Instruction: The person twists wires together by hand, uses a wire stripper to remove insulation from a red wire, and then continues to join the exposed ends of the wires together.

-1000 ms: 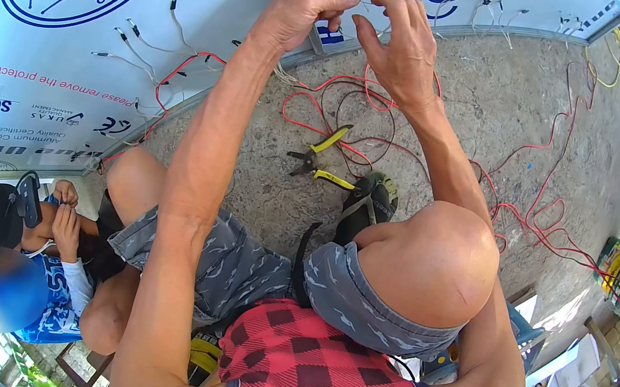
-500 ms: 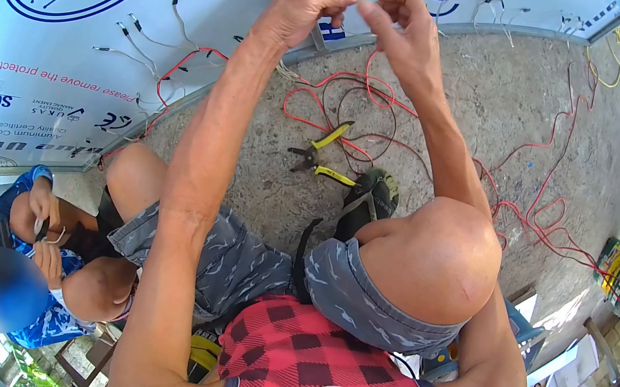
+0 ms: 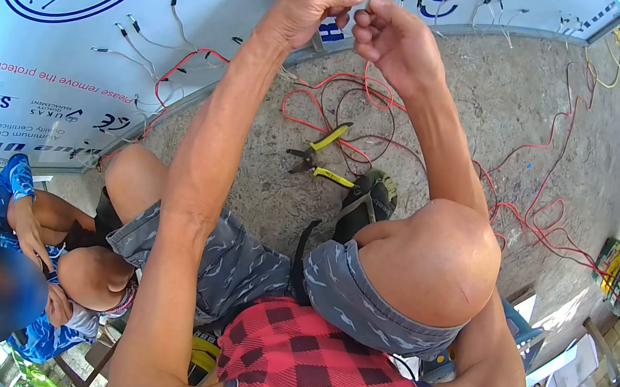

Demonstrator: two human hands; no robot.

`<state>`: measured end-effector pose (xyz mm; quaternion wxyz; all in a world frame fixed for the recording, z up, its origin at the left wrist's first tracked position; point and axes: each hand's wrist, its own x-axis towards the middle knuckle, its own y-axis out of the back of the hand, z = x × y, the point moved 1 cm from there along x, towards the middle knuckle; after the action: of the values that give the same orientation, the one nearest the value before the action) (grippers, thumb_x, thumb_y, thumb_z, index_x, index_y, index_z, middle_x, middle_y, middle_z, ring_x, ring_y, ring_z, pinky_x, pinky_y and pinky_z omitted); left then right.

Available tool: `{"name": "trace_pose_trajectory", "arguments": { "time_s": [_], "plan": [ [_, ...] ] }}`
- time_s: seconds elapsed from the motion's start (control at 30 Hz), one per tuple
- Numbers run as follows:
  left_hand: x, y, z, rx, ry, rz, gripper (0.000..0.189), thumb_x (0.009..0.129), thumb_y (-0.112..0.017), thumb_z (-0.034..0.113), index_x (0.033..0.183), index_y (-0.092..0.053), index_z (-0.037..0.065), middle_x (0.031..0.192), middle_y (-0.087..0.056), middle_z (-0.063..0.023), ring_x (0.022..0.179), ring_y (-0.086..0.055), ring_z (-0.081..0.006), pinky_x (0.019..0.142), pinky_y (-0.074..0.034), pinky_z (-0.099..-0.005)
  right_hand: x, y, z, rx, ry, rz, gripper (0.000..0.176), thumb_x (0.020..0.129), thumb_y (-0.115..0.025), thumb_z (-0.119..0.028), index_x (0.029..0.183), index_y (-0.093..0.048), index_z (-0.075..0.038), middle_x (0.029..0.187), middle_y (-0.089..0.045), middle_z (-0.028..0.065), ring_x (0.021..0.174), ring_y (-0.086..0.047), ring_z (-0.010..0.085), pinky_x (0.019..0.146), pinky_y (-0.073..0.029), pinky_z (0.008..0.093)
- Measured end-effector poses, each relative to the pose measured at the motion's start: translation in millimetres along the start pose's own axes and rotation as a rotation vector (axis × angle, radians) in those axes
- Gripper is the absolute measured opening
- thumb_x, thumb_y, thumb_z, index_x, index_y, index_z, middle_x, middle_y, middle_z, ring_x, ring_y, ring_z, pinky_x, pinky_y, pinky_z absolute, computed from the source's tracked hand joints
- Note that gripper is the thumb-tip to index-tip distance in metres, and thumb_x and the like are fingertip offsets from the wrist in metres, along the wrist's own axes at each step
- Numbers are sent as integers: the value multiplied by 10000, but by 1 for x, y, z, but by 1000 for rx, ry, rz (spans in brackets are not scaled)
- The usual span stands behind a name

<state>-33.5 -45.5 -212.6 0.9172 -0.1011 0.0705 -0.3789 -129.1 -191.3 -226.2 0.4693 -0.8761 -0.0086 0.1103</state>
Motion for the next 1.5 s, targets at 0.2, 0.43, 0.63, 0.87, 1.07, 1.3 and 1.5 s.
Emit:
{"name": "trace_pose_trajectory", "arguments": {
  "time_s": [0.2, 0.43, 0.63, 0.87, 1.07, 1.3, 1.5],
  "plan": [
    [-5, 6, -5, -6, 50, 40, 146, 918, -690, 141, 979, -702, 8, 747, -589, 21, 650, -516, -75, 604, -469, -266, -13, -7, 4, -1423, 879, 325, 243, 860, -733, -114, 1055, -624, -21, 841, -647, 84, 712, -636, 225, 607, -504, 363],
    [-3, 4, -2, 64, 15, -6, 154, 915, -693, 148, 975, -702, 6, 758, -597, 16, 651, -508, -69, 604, -468, -267, -3, 10, -5, -787, 495, 143, 143, 911, -685, -123, 987, -635, -13, 834, -653, 90, 656, -612, 205, 543, -461, 322],
    [-5, 5, -2, 36, 17, 20, 155, 908, -700, 147, 982, -705, 10, 777, -619, 11, 651, -515, -69, 607, -471, -268, -12, -7, 8, -300, 141, 130, 179, 932, -670, -137, 1019, -637, 15, 854, -670, 85, 626, -584, 133, 523, -445, 288],
    [-3, 9, -9, 15, 66, 43, 158, 901, -708, 143, 978, -707, 5, 788, -630, 0, 656, -524, -73, 604, -490, -269, -9, -3, 8, -1609, 1031, 293, 175, 851, -735, -97, 998, -652, -51, 834, -673, 64, 612, -609, 176, 553, -489, 343],
    [-4, 1, -3, 19, -18, -13, 156, 914, -699, 147, 977, -703, 5, 807, -643, -6, 690, -554, -93, 638, -489, -267, -6, 8, -5, -152, 25, 45, 151, 929, -701, -148, 943, -634, -13, 806, -640, 62, 626, -611, 164, 535, -483, 341],
    [-4, 5, -9, -14, 37, 21, 155, 908, -701, 137, 973, -704, -3, 807, -644, -12, 683, -553, -91, 624, -490, -270, -18, -10, 4, -1257, 727, 392, 282, 851, -788, -197, 999, -621, -24, 847, -666, 70, 647, -640, 154, 549, -505, 318],
    [-3, 5, -9, -18, 48, 16, 160, 907, -702, 137, 974, -706, -8, 793, -634, -8, 661, -533, -84, 620, -496, -269, -10, 2, 12, -1758, 1181, 375, 263, 822, -783, -162, 992, -619, -47, 854, -664, 87, 629, -649, 228, 540, -510, 355]
  ]
}}
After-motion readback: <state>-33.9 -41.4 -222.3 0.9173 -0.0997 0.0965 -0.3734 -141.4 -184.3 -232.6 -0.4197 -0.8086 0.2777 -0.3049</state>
